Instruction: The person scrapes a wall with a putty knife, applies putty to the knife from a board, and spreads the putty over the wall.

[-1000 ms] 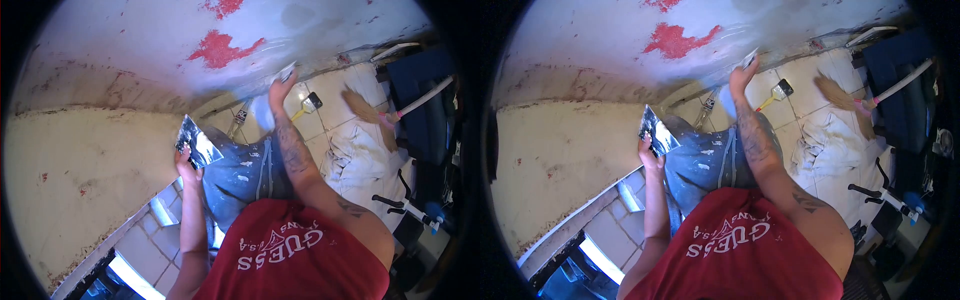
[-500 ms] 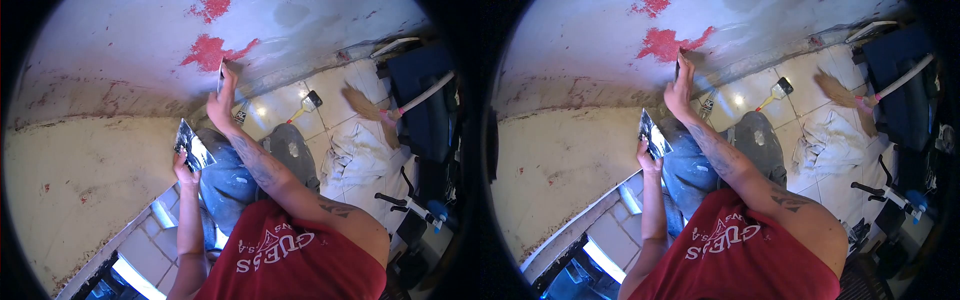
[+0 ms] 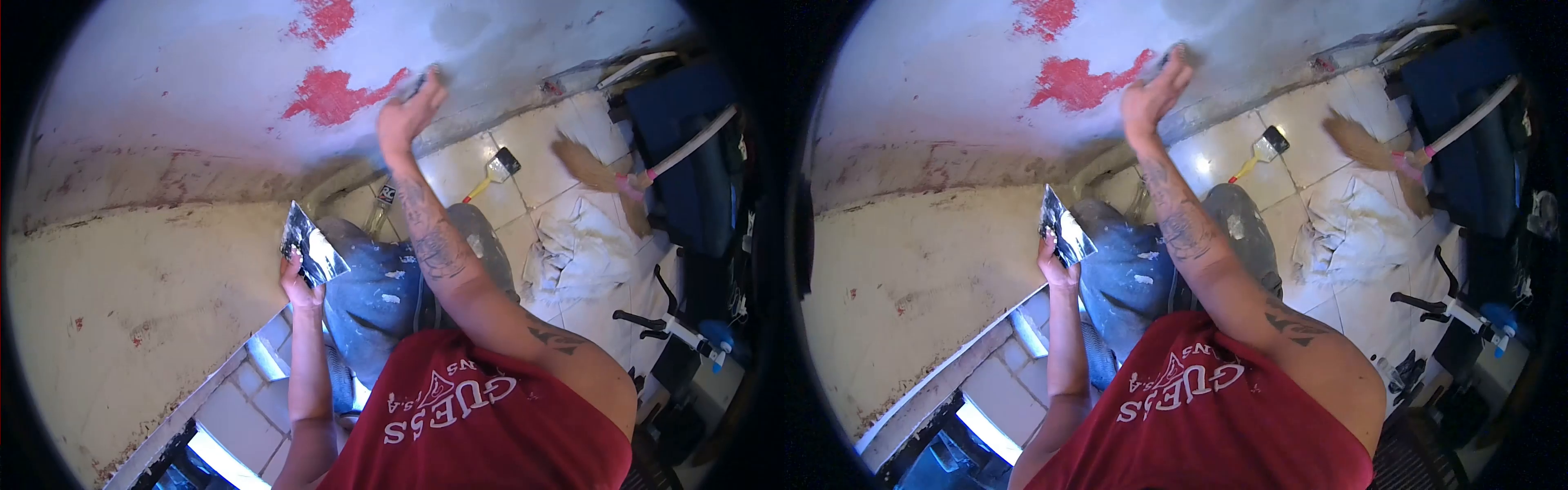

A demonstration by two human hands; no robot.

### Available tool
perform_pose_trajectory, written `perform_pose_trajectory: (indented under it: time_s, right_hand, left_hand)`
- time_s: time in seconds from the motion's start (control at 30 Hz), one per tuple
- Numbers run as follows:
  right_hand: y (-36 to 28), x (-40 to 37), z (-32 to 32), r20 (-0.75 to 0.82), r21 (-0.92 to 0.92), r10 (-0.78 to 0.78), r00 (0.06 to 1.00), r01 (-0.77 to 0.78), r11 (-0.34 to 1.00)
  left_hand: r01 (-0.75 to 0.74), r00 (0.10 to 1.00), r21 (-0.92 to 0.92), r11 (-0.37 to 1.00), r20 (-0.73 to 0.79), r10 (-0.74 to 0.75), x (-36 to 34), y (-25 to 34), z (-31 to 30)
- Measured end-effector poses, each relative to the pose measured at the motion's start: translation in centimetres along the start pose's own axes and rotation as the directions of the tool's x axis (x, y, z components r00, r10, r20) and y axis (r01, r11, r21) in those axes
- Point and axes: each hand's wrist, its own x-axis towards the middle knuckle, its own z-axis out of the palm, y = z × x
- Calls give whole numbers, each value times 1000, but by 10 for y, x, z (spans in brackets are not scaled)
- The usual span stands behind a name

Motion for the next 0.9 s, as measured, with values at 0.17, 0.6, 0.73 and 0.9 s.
perform_pose_trajectory:
  time_s: [0.17,0.6,0.73,0.9]
  right_hand:
    - [-13,-55,-20,243,149,-259,935,228,962]
    - [55,6,1,-57,-72,-16,998,12,997]
    - [13,-71,26,49,-94,-115,992,119,988]
    - [18,-114,1,331,209,-190,924,124,970]
  left_hand:
    - [12,1000,7,1000,-5,-12,1,-1,0]
    - [10,1000,-4,1000,-14,-10,-3,2,9]
    - [-26,999,16,1000,-39,26,-4,2,11]
    - [12,999,-18,1000,-30,-12,-2,0,2]
